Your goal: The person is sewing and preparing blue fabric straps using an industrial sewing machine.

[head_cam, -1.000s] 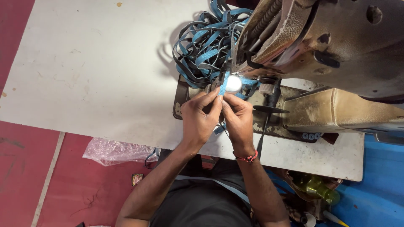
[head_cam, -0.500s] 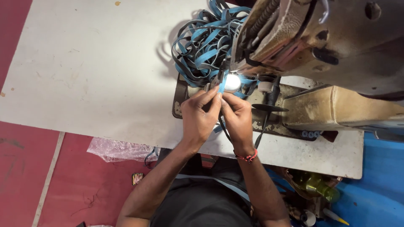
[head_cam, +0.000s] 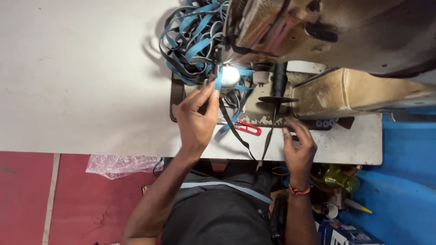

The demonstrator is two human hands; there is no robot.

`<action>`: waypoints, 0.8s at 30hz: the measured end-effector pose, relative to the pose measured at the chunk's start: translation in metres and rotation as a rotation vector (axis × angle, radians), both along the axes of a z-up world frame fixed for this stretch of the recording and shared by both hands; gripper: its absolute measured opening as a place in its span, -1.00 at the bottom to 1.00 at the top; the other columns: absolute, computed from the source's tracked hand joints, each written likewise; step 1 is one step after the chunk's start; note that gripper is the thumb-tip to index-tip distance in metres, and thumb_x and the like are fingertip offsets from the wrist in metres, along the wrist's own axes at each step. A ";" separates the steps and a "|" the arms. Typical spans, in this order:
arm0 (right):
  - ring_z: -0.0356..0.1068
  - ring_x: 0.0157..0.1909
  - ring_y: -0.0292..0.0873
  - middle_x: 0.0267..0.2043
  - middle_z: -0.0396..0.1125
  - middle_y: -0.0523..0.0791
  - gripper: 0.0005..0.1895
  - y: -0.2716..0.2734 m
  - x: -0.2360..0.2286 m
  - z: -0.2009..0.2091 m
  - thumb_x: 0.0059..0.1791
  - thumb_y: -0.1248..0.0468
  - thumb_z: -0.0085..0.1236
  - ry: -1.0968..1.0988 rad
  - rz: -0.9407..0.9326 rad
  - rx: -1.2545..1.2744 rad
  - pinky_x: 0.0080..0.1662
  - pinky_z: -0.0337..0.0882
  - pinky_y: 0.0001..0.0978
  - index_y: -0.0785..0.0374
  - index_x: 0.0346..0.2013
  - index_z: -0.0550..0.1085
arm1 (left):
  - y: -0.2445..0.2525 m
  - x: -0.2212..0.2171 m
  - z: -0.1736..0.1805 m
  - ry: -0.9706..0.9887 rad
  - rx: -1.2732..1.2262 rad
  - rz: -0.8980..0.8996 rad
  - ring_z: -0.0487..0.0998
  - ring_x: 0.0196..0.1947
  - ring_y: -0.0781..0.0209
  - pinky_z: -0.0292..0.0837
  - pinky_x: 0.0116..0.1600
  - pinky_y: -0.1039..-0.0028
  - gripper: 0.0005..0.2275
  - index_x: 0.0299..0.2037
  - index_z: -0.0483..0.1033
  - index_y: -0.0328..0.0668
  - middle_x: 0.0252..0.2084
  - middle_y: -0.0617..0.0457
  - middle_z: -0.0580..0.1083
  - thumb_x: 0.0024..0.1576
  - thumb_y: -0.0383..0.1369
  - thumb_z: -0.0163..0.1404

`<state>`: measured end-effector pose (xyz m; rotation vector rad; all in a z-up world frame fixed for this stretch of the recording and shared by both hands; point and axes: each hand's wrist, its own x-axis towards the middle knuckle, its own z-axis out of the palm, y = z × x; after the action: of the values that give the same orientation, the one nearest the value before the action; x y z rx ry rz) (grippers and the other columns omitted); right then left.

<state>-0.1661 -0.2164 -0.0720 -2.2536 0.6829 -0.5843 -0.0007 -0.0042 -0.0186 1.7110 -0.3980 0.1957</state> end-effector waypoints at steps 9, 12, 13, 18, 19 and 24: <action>0.46 -0.17 -0.17 -0.04 0.42 0.00 -0.48 0.028 -0.011 -0.016 -0.02 0.36 0.28 0.150 0.090 0.054 -0.26 0.48 -0.38 0.32 0.24 0.41 | 0.003 -0.005 -0.001 0.118 -0.013 -0.051 0.36 -0.42 0.50 0.31 -0.34 0.57 -0.75 0.16 0.56 -0.30 -0.37 0.10 0.48 0.28 -0.52 0.07; 0.43 -0.21 -0.16 -0.09 0.41 0.03 -0.31 0.034 -0.011 -0.031 -0.06 0.37 0.31 0.126 0.091 0.039 -0.25 0.48 -0.39 0.34 0.34 0.29 | 0.003 -0.006 -0.004 0.128 -0.044 -0.078 0.39 -0.40 0.51 0.35 -0.32 0.59 -0.73 0.20 0.53 -0.28 -0.34 0.13 0.50 0.30 -0.51 0.05; 0.41 -0.26 -0.15 -0.09 0.41 0.05 -0.23 0.036 -0.010 -0.034 -0.09 0.37 0.33 0.122 0.058 0.067 -0.27 0.47 -0.39 0.35 0.38 0.23 | 0.003 -0.006 -0.005 0.137 -0.055 -0.092 0.40 -0.39 0.52 0.37 -0.31 0.60 -0.72 0.22 0.52 -0.28 -0.32 0.14 0.50 0.31 -0.50 0.04; 0.42 -0.34 -0.25 -0.19 0.43 -0.01 -0.27 0.037 -0.013 -0.033 -0.05 0.35 0.28 0.145 0.002 0.197 -0.34 0.45 -0.42 0.31 0.39 0.23 | 0.008 -0.013 -0.011 0.187 -0.006 -0.126 0.38 -0.43 0.49 0.34 -0.33 0.58 -0.64 0.31 0.45 -0.27 -0.38 0.13 0.48 0.29 -0.50 0.03; 0.41 -0.40 -0.28 -0.26 0.44 -0.03 -0.31 0.037 -0.014 -0.030 -0.04 0.34 0.28 0.179 -0.016 0.245 -0.37 0.43 -0.43 0.29 0.37 0.27 | 0.008 -0.014 -0.012 0.168 0.012 -0.130 0.38 -0.44 0.47 0.35 -0.33 0.57 -0.61 0.33 0.43 -0.27 -0.38 0.12 0.49 0.28 -0.49 0.03; 0.32 -0.41 -0.33 -0.23 0.40 -0.05 -0.64 0.036 -0.027 -0.055 -0.03 0.35 0.32 0.120 0.000 0.105 -0.40 0.38 -0.48 0.40 0.01 0.47 | 0.011 -0.036 -0.040 0.109 0.125 -0.096 0.54 -0.36 0.36 0.49 -0.30 0.52 -0.61 0.32 0.35 -0.38 -0.23 0.00 0.53 0.28 -0.45 0.02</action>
<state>-0.1926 -0.1804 -0.1268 -2.2034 0.7554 -0.4066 -0.0369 0.0067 -0.0587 1.8118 -0.4177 0.0067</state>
